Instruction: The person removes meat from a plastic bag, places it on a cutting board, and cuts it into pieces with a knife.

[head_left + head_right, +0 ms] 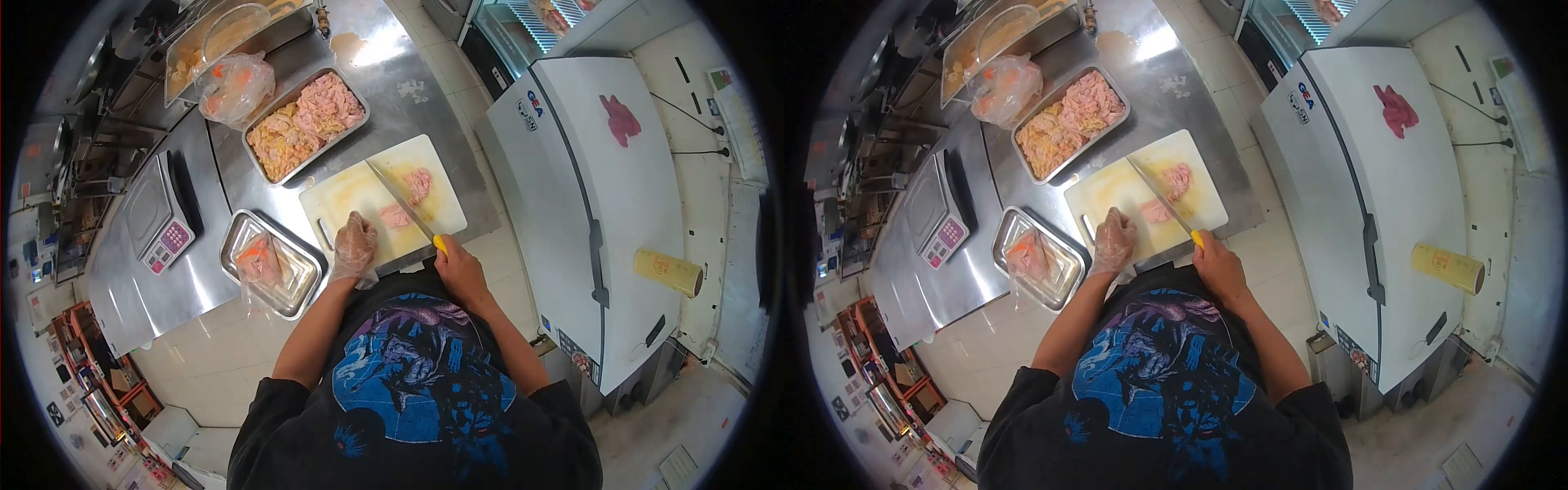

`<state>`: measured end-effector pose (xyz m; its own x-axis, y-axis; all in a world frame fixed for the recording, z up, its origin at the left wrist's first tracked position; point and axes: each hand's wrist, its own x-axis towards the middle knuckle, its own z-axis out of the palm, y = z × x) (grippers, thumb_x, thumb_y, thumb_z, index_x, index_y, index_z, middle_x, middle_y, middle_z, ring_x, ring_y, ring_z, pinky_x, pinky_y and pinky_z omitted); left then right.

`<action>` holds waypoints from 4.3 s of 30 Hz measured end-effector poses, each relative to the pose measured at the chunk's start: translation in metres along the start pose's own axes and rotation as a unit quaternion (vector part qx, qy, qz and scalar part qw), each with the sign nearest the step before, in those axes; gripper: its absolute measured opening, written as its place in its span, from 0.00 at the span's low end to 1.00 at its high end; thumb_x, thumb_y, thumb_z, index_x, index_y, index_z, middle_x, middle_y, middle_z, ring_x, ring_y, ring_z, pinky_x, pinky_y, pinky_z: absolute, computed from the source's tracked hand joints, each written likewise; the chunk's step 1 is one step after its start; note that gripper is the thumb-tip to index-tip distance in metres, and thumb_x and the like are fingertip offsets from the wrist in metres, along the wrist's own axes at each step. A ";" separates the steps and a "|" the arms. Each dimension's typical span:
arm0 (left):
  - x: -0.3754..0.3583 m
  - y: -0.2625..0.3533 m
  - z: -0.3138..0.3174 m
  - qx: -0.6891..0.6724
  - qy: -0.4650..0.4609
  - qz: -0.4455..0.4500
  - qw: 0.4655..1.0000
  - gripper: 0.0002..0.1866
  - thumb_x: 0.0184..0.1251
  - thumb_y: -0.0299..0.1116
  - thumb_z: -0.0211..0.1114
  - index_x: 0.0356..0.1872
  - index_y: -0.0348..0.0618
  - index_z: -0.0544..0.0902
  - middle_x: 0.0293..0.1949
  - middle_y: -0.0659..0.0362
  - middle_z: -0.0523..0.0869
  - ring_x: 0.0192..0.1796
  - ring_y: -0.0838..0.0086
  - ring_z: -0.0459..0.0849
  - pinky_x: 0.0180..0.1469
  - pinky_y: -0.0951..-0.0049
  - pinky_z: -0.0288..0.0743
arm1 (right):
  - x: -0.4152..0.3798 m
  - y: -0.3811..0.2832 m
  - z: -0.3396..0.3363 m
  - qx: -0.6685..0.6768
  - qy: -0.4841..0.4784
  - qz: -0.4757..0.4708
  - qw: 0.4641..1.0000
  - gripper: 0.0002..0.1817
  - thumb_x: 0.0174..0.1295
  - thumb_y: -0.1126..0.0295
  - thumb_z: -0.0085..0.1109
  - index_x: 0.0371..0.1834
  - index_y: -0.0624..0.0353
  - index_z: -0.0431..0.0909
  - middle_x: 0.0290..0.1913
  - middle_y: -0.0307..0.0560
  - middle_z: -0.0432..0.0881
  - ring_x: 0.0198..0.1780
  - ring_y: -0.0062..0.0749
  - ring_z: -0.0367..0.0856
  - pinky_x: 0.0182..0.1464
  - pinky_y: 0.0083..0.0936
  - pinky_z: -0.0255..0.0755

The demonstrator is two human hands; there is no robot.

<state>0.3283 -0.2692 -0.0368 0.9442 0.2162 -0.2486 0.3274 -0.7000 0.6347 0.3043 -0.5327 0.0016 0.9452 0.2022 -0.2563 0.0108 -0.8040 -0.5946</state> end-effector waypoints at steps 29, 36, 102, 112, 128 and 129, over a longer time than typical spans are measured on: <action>0.028 -0.005 0.001 0.014 -0.014 0.342 0.939 0.05 0.65 0.30 0.74 0.40 0.45 0.89 0.43 0.51 0.89 0.54 0.49 0.85 0.57 0.50 0.82 | -0.018 -0.050 0.046 0.071 0.073 0.013 0.995 0.20 0.77 0.69 0.59 0.65 0.63 0.67 0.49 0.71 0.86 0.51 0.75 0.86 0.52 0.61 0.83; 0.033 -0.009 0.003 0.011 -0.027 0.345 0.938 0.05 0.65 0.31 0.74 0.39 0.45 0.89 0.40 0.50 0.88 0.51 0.49 0.86 0.55 0.51 0.82 | -0.015 -0.062 0.060 0.021 -0.005 0.067 0.997 0.17 0.78 0.69 0.59 0.62 0.65 0.67 0.52 0.74 0.86 0.51 0.72 0.88 0.52 0.60 0.84; 0.033 0.044 -0.022 0.134 -0.011 0.246 0.960 0.19 0.64 0.34 0.70 0.55 0.39 0.85 0.51 0.45 0.87 0.55 0.48 0.85 0.57 0.50 0.82 | 0.000 0.004 -0.008 -0.050 -0.035 0.049 0.997 0.13 0.79 0.61 0.56 0.55 0.57 0.69 0.33 0.65 0.89 0.37 0.69 0.90 0.41 0.63 0.84; 0.061 0.026 0.009 0.064 -0.046 0.264 0.961 0.16 0.85 0.38 0.63 0.37 0.38 0.87 0.33 0.46 0.88 0.39 0.52 0.88 0.44 0.52 0.80 | -0.003 0.013 0.002 -0.018 -0.051 0.029 0.998 0.15 0.77 0.62 0.58 0.57 0.59 0.69 0.34 0.63 0.90 0.37 0.67 0.90 0.40 0.64 0.83; 0.057 -0.013 0.026 0.133 -0.068 0.207 0.967 0.16 0.82 0.43 0.64 0.38 0.41 0.84 0.31 0.48 0.88 0.37 0.51 0.90 0.39 0.51 0.83 | 0.005 0.007 -0.009 -0.056 -0.076 0.014 0.995 0.16 0.74 0.62 0.62 0.55 0.58 0.72 0.34 0.64 0.90 0.37 0.65 0.92 0.39 0.61 0.85; 0.058 -0.016 0.027 0.166 -0.055 0.231 0.957 0.13 0.81 0.41 0.63 0.39 0.41 0.83 0.32 0.46 0.88 0.39 0.46 0.89 0.41 0.48 0.83 | 0.006 0.007 -0.008 -0.058 -0.077 0.012 0.995 0.16 0.74 0.62 0.62 0.55 0.58 0.72 0.34 0.64 0.90 0.37 0.65 0.92 0.39 0.61 0.85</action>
<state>0.3769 -0.2638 -0.0808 0.9697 -0.2295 -0.0842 -0.1719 -0.8850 0.4328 0.3128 -0.5414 0.0022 0.8841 0.2582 -0.3895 0.0346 -0.8674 -0.4963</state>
